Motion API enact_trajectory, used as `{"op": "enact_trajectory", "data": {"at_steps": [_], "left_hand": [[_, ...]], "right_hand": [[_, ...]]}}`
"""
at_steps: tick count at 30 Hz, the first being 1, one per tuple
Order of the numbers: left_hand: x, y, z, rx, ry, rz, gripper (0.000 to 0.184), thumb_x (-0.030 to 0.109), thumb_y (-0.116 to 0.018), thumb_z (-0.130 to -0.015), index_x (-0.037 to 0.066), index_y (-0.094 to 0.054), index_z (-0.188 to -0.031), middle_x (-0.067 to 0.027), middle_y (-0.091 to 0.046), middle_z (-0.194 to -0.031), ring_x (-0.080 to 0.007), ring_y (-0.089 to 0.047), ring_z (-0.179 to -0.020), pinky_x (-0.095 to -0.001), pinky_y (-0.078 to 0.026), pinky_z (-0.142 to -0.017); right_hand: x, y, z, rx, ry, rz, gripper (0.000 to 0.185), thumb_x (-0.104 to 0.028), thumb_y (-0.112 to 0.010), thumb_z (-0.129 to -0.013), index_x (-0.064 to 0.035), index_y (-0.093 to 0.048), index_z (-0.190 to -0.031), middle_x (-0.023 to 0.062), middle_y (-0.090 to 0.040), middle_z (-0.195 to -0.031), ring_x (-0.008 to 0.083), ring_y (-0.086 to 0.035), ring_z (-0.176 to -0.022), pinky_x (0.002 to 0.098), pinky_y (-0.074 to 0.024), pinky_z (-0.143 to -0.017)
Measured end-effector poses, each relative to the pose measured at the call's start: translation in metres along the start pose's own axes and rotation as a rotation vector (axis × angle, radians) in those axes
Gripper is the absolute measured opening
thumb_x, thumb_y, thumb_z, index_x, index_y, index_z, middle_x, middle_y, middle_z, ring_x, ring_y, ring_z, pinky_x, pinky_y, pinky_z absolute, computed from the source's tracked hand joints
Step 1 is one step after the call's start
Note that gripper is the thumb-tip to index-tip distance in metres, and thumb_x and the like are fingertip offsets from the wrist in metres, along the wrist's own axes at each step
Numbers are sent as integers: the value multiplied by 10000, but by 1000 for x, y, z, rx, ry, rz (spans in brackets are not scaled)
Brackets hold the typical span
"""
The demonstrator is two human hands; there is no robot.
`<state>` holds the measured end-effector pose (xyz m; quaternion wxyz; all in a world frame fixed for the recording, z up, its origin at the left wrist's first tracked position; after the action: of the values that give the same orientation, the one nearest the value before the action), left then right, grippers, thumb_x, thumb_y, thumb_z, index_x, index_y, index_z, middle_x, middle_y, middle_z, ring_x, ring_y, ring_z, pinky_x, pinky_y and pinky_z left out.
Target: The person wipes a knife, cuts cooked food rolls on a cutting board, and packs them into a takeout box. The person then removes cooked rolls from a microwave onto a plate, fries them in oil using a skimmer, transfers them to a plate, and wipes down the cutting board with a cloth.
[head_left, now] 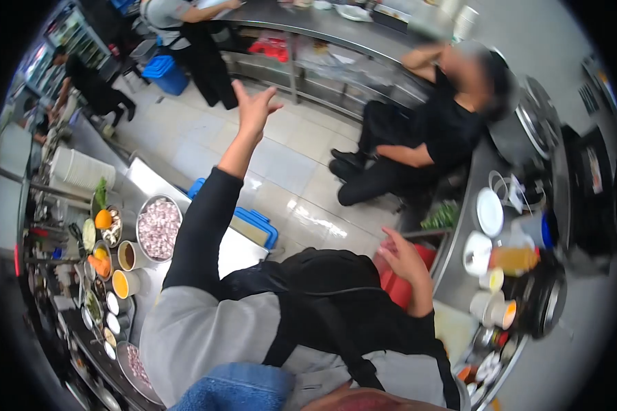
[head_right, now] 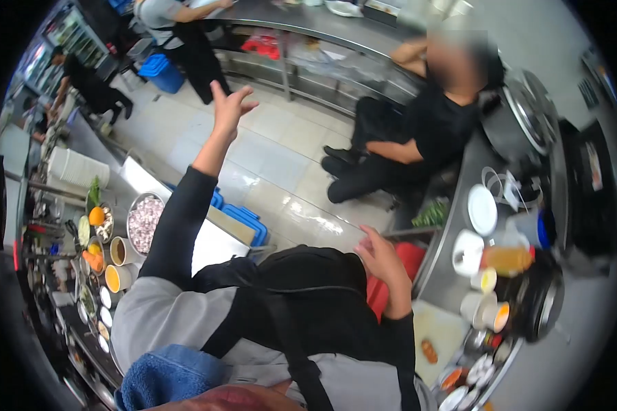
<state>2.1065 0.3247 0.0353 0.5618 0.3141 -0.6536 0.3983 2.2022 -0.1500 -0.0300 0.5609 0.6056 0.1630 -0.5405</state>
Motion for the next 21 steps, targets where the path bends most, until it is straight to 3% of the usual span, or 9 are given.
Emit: {"op": "enact_trajectory", "data": {"at_steps": [2, 6, 8, 10, 11, 12, 16, 19, 21], "left_hand": [[25, -8, -66, -10, 36, -56, 1147, 204, -706, -892, 79, 247, -1519, -184, -684, -1090, -263, -712, -783, -378, -556, -762], [62, -31, -193, -10, -168, -91, 1096, 181, -690, -896, 68, 202, -1524, -169, -685, -1053, -260, -711, -794, -365, -559, -766], [69, -50, -238, -7, -254, -145, 933, 173, -668, -909, 55, 30, -1518, -150, -680, -1016, -247, -705, -852, -355, -559, -764], [31, -74, -270, 122, -125, -24, 544, 192, -643, -925, 69, -344, -1363, -107, -670, -973, -220, -687, -895, -337, -560, -762], [1, -79, -294, -86, -31, -40, 231, 241, -615, -947, 103, -541, -1117, -72, -663, -958, -196, -668, -894, -322, -560, -764], [-26, -100, -291, -137, 77, -2, 170, 280, -608, -953, 126, -603, -1024, -39, -659, -944, -185, -658, -839, -329, -548, -785], [-187, -154, -320, -401, 519, -164, 366, 353, -630, -915, 115, -636, -1193, -85, -670, -1100, -202, -651, -980, -333, -533, -822], [-287, -216, -355, -479, 733, -176, 401, 351, -663, -904, 97, -630, -1214, -75, -656, -1121, -206, -643, -971, -333, -523, -857], [-367, -259, -401, -533, 737, -44, 399, 336, -675, -899, 82, -630, -1204, -65, -657, -1084, -197, -639, -955, -333, -516, -861]], "right_hand": [[19, 14, -22, -6, -96, -88, 572, -156, -700, -885, -68, -481, -1407, 162, -679, -1020, 281, -669, -908, 356, -522, -847], [70, 47, -85, -4, -107, -7, 569, -140, -691, -893, -68, -473, -1413, 151, -676, -996, 265, -661, -865, 331, -518, -809], [84, 73, -137, 45, -66, 40, 554, -144, -688, -899, -76, -480, -1408, 149, -674, -954, 250, -658, -833, 325, -513, -764], [74, 101, -185, 166, -28, 37, 349, -175, -692, -904, -53, -610, -1220, 137, -652, -807, 227, -630, -705, 341, -483, -648], [74, 110, -207, 201, -44, 8, 280, -186, -693, -904, -43, -626, -1136, 132, -630, -759, 222, -608, -664, 347, -468, -621], [73, 119, -229, 230, -57, -16, 226, -197, -694, -905, -33, -642, -1051, 127, -608, -712, 217, -587, -623, 353, -452, -594], [71, 142, -291, 247, -139, 19, 262, -238, -694, -909, -1, -630, -818, 98, -545, -599, 186, -520, -533, 346, -429, -543], [91, 138, -329, 279, -200, -99, 182, -181, -700, -904, -13, -656, -959, 72, -589, -695, 148, -544, -603, 305, -456, -590], [107, 133, -345, 336, -263, -33, 203, -130, -678, -921, -25, -642, -1091, 46, -609, -774, 121, -565, -672, 282, -473, -629]]}}
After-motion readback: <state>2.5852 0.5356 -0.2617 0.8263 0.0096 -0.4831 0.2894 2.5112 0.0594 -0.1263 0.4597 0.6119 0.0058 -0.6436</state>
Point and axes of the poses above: each hand's wrist, its own z-axis away from the middle knuckle, its own y-axis out of the back of the hand, x = y × z, the point moved 3 cm from there along -z, towards the middle knuckle
